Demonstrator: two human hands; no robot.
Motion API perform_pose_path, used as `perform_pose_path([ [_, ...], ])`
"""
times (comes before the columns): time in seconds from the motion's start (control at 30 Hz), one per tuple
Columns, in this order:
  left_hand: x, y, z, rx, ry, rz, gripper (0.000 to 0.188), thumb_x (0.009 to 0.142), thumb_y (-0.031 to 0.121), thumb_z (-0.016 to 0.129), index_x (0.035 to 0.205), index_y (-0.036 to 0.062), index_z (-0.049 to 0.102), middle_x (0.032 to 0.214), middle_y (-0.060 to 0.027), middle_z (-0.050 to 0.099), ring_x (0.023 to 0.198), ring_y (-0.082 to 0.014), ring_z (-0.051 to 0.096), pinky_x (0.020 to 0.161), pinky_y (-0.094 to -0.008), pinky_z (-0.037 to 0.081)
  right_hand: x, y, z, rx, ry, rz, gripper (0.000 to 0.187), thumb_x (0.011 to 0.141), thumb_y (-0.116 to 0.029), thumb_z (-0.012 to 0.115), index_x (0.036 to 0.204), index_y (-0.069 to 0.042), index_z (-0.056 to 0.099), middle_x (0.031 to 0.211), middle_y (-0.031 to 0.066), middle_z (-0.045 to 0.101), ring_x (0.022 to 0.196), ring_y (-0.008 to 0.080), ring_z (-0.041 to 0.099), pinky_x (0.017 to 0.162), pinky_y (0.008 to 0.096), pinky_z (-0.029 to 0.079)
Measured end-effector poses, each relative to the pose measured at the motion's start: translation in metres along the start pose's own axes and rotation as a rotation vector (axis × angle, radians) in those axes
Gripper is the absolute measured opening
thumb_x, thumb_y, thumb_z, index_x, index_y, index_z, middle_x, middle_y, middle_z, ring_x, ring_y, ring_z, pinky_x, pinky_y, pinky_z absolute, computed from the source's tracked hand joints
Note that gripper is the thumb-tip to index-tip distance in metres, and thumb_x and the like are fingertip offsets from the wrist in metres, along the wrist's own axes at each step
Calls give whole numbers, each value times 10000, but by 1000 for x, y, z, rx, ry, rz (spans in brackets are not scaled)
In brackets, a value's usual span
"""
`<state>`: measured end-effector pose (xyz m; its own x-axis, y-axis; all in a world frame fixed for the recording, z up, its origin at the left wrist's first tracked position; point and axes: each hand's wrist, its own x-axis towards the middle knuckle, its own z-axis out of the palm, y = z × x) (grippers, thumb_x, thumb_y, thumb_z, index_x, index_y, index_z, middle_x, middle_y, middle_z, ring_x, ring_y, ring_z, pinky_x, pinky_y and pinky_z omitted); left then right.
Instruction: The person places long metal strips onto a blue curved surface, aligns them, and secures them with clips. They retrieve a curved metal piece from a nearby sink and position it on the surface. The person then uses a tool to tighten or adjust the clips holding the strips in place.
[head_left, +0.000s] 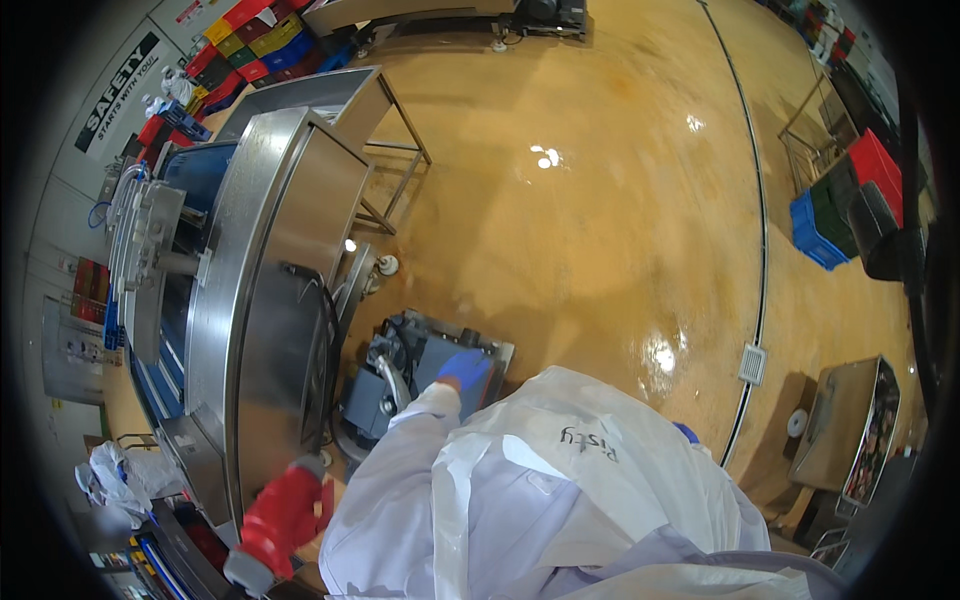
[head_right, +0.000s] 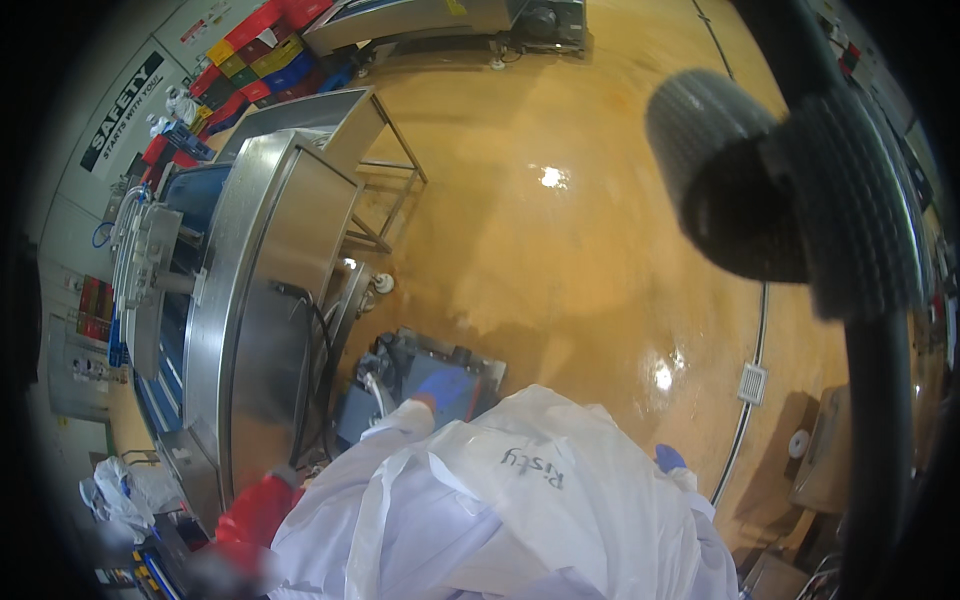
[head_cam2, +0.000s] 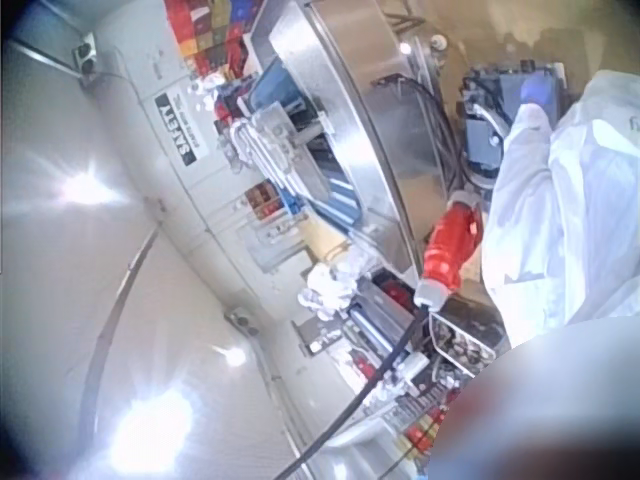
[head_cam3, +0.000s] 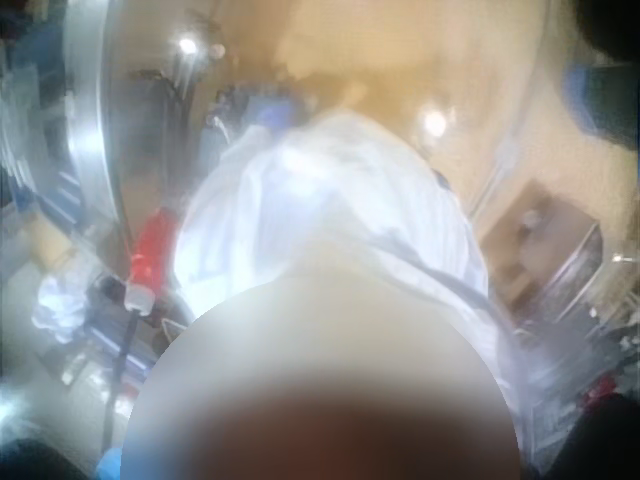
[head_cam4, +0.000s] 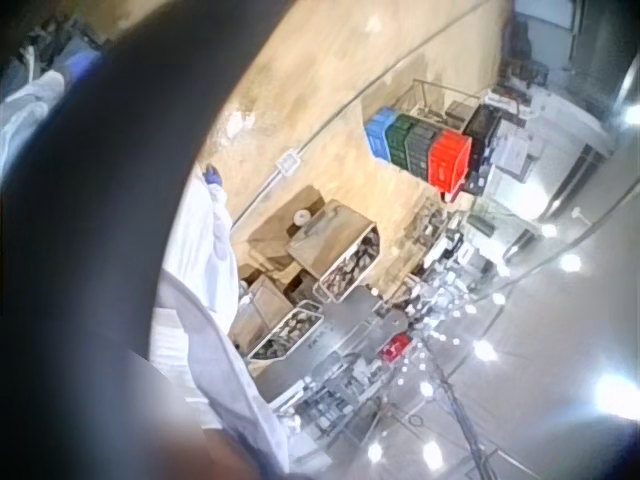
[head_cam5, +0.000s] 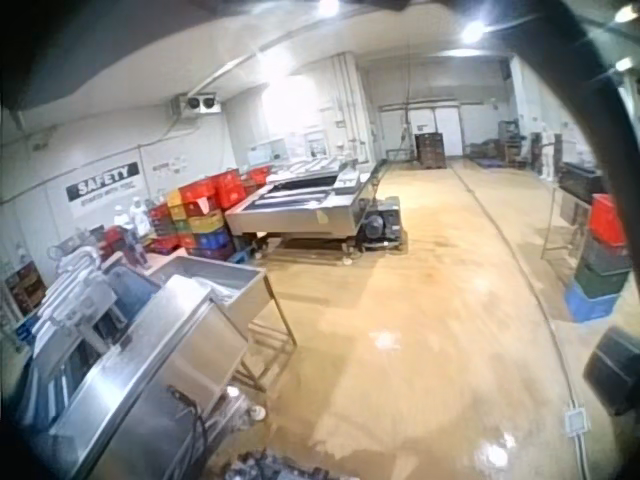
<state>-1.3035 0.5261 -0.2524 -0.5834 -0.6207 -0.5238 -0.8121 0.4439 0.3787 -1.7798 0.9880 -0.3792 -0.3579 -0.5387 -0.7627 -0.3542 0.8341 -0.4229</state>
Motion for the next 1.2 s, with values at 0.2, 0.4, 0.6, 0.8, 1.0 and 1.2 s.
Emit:
perform_pose_path([
  [0.2, 167, 75, -135, -167, 180, -10, 495, 918, 450, 521, 1284, 123, 577, 1190, -171, 633, 1099, -379, 587, 944, -454, 464, 124, -9, -79, -293, -59, 48, 432, 898, -359, 597, 1211, -62, 595, 1153, 182, 660, 1077, 352, 623, 931, 406, 487],
  [0.4, 228, 12, -110, -188, 0, -62, 465, 919, 425, 511, 1278, 139, 591, 1211, -153, 633, 1133, -360, 582, 966, -442, 460, 309, -159, -277, -430, 103, -140, 460, 863, -347, 647, 1216, -62, 578, 1189, 192, 640, 1101, 333, 617, 932, 397, 490],
  [0.6, 211, -56, -132, -168, -67, -224, 452, 926, 415, 481, 1277, 156, 597, 1324, -150, 570, 1220, -352, 528, 1034, -429, 421, 454, -477, -382, -227, 285, -373, 380, 855, -309, 701, 1156, -86, 634, 1012, 169, 691, 938, 275, 661, 850, 361, 518],
  [0.8, 338, -80, -239, -417, -137, -309, 611, 899, 517, 498, 1329, 86, 549, 1449, -149, 457, 1309, -347, 450, 1089, -409, 369, 553, -661, -428, -142, 257, -456, 325, 878, -237, 681, 1158, -76, 645, 1001, 174, 695, 953, 270, 661, 853, 359, 511],
  [1.0, 466, -139, -384, -526, 187, -346, 511, 918, 419, 574, 1279, 58, 585, 1306, -181, 579, 1207, -324, 550, 1036, -389, 421, 612, -751, -391, -749, -327, -394, 443, 871, -464, 551, 1101, -111, 688, 1184, 154, 654, 1147, 309, 589, 984, 417, 448],
  [1.2, 555, -195, -512, -942, 680, -298, 419, 927, 302, 612, 1247, 33, 599, 1209, -173, 624, 1087, -305, 610, 951, -366, 472, 742, -836, -419, -950, -316, -457, 416, 873, -431, 555, 1094, -107, 691, 1133, 163, 673, 1089, 337, 617, 943, 426, 475],
])
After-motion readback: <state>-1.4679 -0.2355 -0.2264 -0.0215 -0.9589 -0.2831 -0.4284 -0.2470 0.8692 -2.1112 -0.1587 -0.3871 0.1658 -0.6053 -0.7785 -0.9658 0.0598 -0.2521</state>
